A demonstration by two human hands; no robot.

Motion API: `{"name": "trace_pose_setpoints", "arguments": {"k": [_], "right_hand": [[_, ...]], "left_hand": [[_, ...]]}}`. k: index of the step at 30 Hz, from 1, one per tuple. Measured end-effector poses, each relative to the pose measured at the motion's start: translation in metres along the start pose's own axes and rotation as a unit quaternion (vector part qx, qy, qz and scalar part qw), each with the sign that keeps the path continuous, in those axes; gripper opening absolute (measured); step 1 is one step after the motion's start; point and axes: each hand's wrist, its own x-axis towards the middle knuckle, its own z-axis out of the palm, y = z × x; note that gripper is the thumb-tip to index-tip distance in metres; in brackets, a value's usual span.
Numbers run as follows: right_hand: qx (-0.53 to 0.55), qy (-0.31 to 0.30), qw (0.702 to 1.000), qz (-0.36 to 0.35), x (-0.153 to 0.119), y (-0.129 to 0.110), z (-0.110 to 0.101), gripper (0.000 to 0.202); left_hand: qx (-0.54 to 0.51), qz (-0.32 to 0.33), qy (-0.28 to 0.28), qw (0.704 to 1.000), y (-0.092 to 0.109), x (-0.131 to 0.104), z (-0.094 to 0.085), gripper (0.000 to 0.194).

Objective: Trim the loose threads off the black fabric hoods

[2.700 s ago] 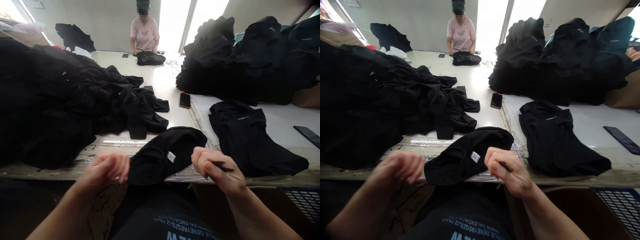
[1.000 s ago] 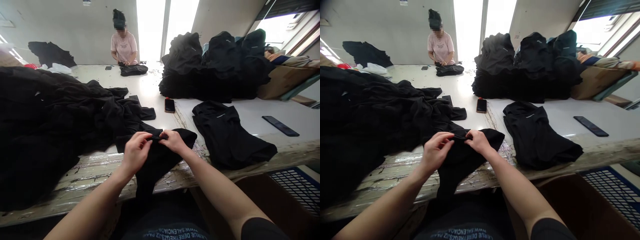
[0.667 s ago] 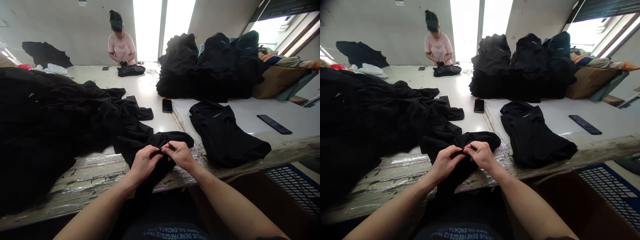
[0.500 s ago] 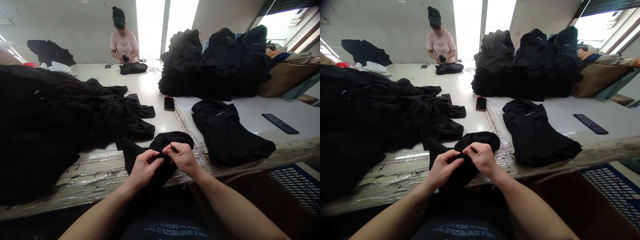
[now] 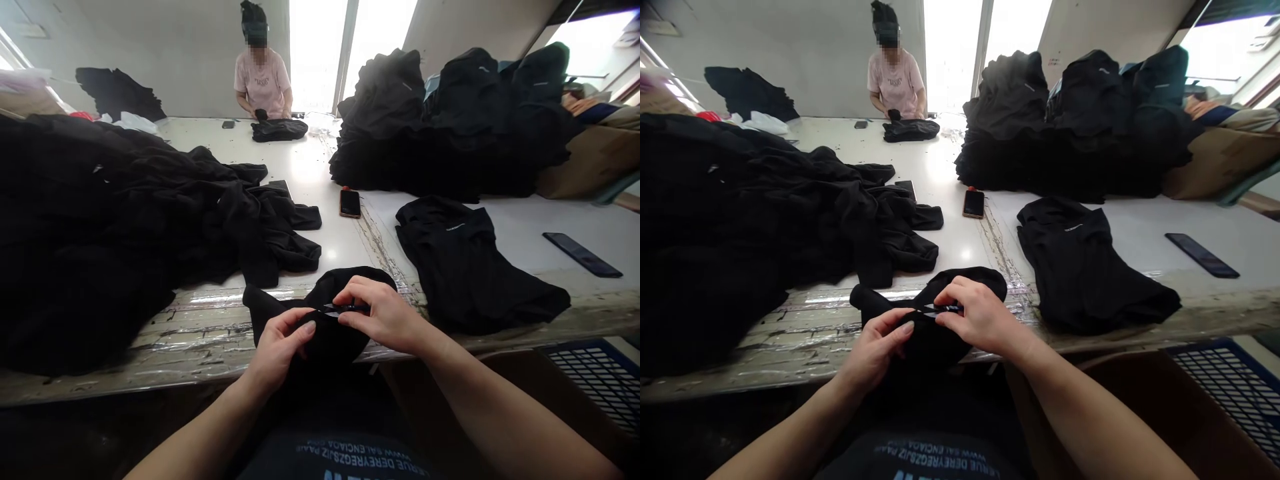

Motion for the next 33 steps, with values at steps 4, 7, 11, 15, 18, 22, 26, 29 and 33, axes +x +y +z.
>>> {"name": "trace_pose_setpoints", "arguments": {"k": [4, 7, 11, 15, 18, 22, 26, 29, 33], "right_hand": [[0.015, -0.01, 1.0, -0.023, 0.007, -0.004, 0.006, 0.01], [0.013, -0.002, 0.999, -0.043, 0.009, -0.005, 0.009, 0.008], [0.004, 0.021, 0.997, -0.069, 0.009, -0.004, 0.013, 0.008], [-0.007, 0.039, 0.995, -0.087, 0.008, -0.002, 0.015, 0.01], [-0.013, 0.05, 0.994, -0.1, 0.007, 0.0, 0.017, 0.009], [0.007, 0.066, 0.991, -0.112, 0.007, 0.001, 0.021, 0.008], [0.041, 0.097, 0.987, -0.124, 0.007, 0.001, 0.02, 0.009], [0.067, 0.16, 0.982, -0.077, 0.01, 0.008, 0.007, 0.007], [0.133, 0.256, 0.955, 0.063, 0.02, 0.024, -0.01, 0.014]], "left_hand": [[0.019, 0.012, -0.008, 1.0, 0.003, -0.001, 0.001, 0.03], [0.029, 0.014, -0.005, 0.999, 0.004, -0.002, 0.001, 0.03], [0.035, 0.01, -0.006, 0.999, 0.006, -0.002, 0.0, 0.032], [0.044, 0.005, -0.012, 0.999, 0.008, -0.003, 0.0, 0.033], [0.045, 0.004, -0.014, 0.999, 0.009, -0.003, 0.0, 0.033], [0.045, 0.005, -0.016, 0.999, 0.006, 0.0, 0.001, 0.033], [0.087, 0.023, -0.012, 0.996, 0.008, -0.003, 0.001, 0.032], [0.222, 0.061, -0.119, 0.966, 0.027, -0.008, -0.007, 0.028], [0.341, 0.1, -0.104, 0.929, 0.063, 0.006, -0.02, 0.023]]}}
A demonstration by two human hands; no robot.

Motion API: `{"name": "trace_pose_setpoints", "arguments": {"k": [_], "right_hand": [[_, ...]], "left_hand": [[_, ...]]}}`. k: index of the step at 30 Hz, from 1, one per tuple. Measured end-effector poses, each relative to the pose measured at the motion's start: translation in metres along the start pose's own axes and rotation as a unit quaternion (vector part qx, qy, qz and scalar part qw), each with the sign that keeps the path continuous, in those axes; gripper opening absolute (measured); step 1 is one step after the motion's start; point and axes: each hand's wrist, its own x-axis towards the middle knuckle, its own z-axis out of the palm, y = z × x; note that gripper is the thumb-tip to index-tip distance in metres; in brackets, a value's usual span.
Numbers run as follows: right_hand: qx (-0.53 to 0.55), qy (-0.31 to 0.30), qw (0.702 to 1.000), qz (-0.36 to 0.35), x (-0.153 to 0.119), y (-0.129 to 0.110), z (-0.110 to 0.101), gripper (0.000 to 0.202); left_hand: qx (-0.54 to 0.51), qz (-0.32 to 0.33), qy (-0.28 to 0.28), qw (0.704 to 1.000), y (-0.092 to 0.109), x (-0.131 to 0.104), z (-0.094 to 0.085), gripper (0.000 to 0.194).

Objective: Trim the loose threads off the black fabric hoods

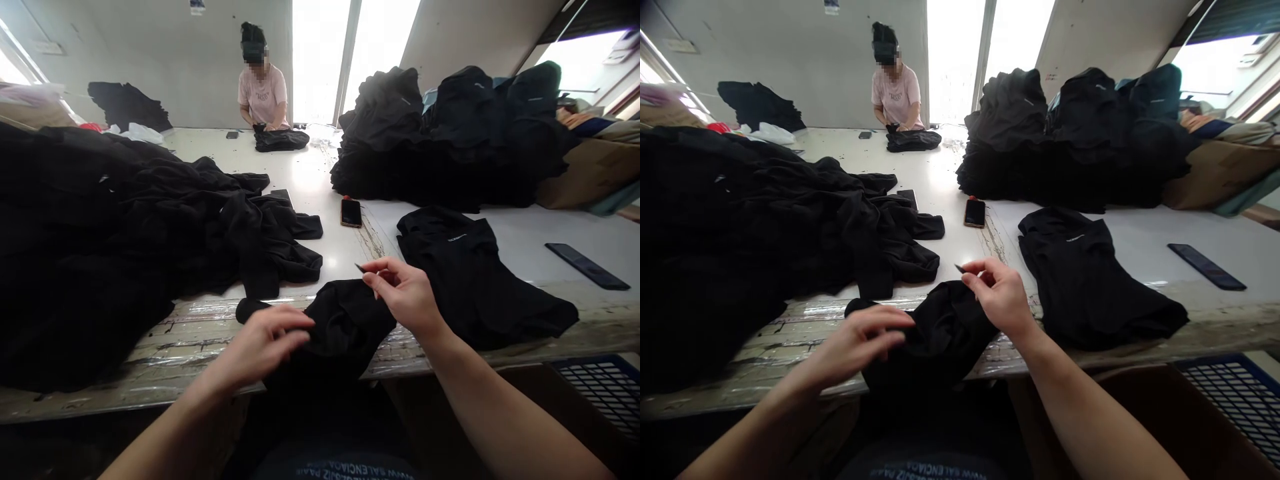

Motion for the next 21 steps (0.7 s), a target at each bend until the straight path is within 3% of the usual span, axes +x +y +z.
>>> {"name": "trace_pose_setpoints", "arguments": {"k": [2, 4, 7, 9, 15, 21], "right_hand": [[0.035, 0.0, 0.998, 0.049, 0.007, 0.005, 0.004, 0.022], [0.064, -0.031, 0.994, 0.079, 0.01, 0.01, 0.018, 0.025], [0.048, -0.088, 0.991, 0.09, 0.006, 0.023, 0.043, 0.022], [0.017, -0.113, 0.99, 0.082, 0.002, 0.036, 0.056, 0.017], [-0.037, -0.145, 0.987, 0.065, -0.007, 0.063, 0.065, 0.01], [-0.074, -0.163, 0.984, 0.012, -0.002, 0.047, 0.059, 0.005]], "left_hand": [[0.045, 0.004, 0.126, 0.991, -0.001, 0.022, -0.007, 0.022], [0.054, -0.009, 0.18, 0.982, -0.008, 0.049, -0.003, 0.019], [-0.008, -0.065, 0.129, 0.989, -0.028, 0.082, 0.014, 0.017], [-0.048, -0.093, 0.106, 0.989, -0.041, 0.092, 0.022, 0.02], [-0.17, -0.148, 0.121, 0.967, -0.057, 0.08, 0.022, 0.035], [-0.215, -0.142, 0.179, 0.949, -0.054, 0.07, 0.028, 0.042]]}}
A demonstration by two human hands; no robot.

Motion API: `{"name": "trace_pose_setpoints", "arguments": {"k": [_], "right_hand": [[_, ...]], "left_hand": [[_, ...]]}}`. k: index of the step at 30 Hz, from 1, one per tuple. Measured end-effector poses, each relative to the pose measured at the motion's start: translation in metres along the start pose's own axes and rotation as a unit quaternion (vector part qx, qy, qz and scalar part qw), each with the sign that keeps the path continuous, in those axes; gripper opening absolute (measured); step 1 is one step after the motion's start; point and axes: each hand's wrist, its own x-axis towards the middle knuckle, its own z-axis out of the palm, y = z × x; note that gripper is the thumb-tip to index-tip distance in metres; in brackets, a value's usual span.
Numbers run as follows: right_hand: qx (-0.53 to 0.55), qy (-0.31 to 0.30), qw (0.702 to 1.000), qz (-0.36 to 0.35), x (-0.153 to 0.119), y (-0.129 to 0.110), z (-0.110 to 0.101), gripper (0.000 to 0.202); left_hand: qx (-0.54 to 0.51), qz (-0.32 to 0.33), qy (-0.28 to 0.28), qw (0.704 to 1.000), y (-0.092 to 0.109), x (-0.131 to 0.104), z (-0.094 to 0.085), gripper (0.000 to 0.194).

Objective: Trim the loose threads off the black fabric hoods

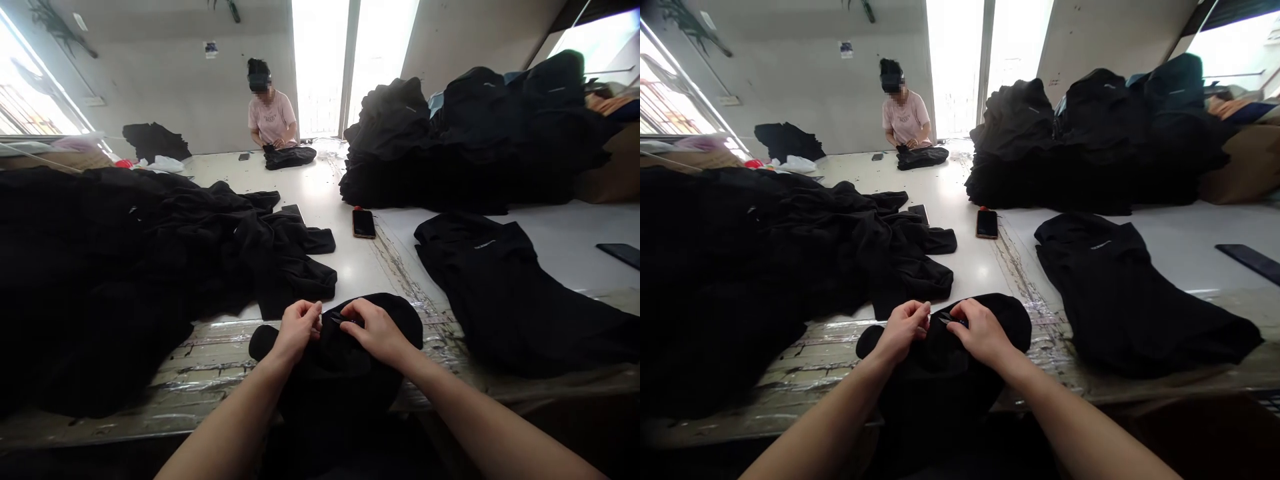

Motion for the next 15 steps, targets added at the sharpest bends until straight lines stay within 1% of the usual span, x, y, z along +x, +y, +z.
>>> {"name": "trace_pose_setpoints", "arguments": {"k": [3, 5, 9, 11, 13, 14, 15], "right_hand": [[-0.101, -0.023, 0.994, -0.039, 0.006, -0.015, -0.008, 0.005], [-0.159, -0.039, 0.985, -0.051, 0.012, -0.024, -0.01, 0.004], [-0.21, -0.049, 0.975, -0.059, 0.02, -0.031, -0.005, 0.002], [-0.226, -0.046, 0.971, -0.057, 0.021, -0.03, 0.0, 0.005], [-0.234, -0.041, 0.97, -0.049, 0.021, -0.029, 0.001, 0.007], [-0.234, -0.038, 0.971, -0.044, 0.021, -0.028, 0.0, 0.008], [-0.231, -0.034, 0.971, -0.04, 0.021, -0.027, -0.003, 0.008]], "left_hand": [[-0.002, 0.023, 0.008, 1.0, 0.002, -0.004, 0.001, 0.041], [-0.002, 0.04, 0.009, 0.999, 0.003, -0.005, 0.001, 0.04], [0.006, 0.062, 0.006, 0.998, 0.003, -0.002, 0.004, 0.039], [0.015, 0.067, 0.009, 0.998, 0.004, -0.001, 0.005, 0.038], [0.023, 0.068, 0.02, 0.997, 0.009, -0.006, 0.001, 0.038], [0.031, 0.072, 0.02, 0.997, 0.014, -0.012, -0.004, 0.038], [0.046, 0.081, 0.002, 0.996, 0.021, -0.019, -0.012, 0.039]]}}
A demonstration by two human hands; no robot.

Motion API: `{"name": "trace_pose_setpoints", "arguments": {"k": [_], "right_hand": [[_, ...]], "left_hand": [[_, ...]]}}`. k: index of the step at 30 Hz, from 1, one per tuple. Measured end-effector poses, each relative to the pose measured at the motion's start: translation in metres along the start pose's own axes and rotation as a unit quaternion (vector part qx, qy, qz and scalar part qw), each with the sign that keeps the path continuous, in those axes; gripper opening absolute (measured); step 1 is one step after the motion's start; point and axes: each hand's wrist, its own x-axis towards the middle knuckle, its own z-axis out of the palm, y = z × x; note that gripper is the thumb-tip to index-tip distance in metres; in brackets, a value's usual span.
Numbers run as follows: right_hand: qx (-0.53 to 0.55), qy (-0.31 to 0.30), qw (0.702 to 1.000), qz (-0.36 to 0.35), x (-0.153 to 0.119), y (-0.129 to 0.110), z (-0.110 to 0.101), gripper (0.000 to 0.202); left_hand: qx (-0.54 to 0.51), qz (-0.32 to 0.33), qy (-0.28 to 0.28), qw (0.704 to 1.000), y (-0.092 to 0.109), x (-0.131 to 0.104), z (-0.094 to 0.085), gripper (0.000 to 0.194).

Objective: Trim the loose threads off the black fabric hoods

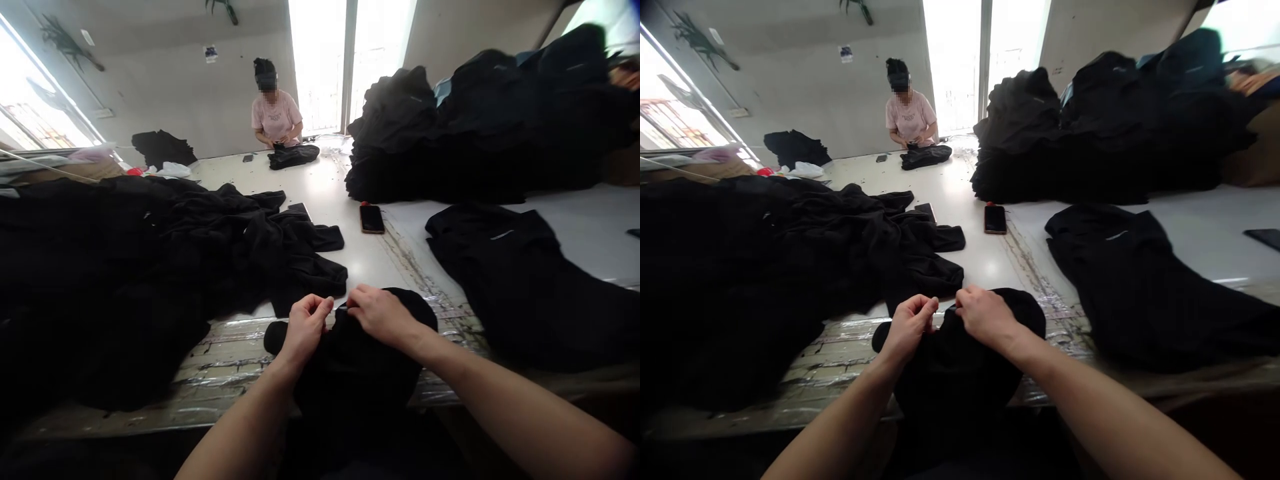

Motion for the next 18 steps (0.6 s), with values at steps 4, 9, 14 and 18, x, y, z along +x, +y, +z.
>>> {"name": "trace_pose_setpoints", "arguments": {"k": [4, 9, 14, 18], "right_hand": [[0.042, 0.056, 0.997, 0.021, -0.005, 0.024, -0.02, 0.01], [0.105, 0.156, 0.977, 0.1, -0.018, 0.06, -0.045, 0.012], [0.101, 0.114, 0.982, 0.111, -0.029, 0.064, -0.029, 0.025], [0.022, 0.027, 0.995, 0.092, -0.029, 0.061, 0.007, 0.021]], "left_hand": [[0.051, 0.078, -0.244, 0.965, 0.036, -0.035, -0.062, 0.064], [0.19, -0.015, -0.039, 0.981, 0.024, -0.061, -0.136, 0.039], [0.261, -0.05, 0.039, 0.963, -0.03, -0.059, -0.121, 0.036], [0.159, 0.019, 0.092, 0.983, -0.029, -0.051, -0.092, 0.022]]}}
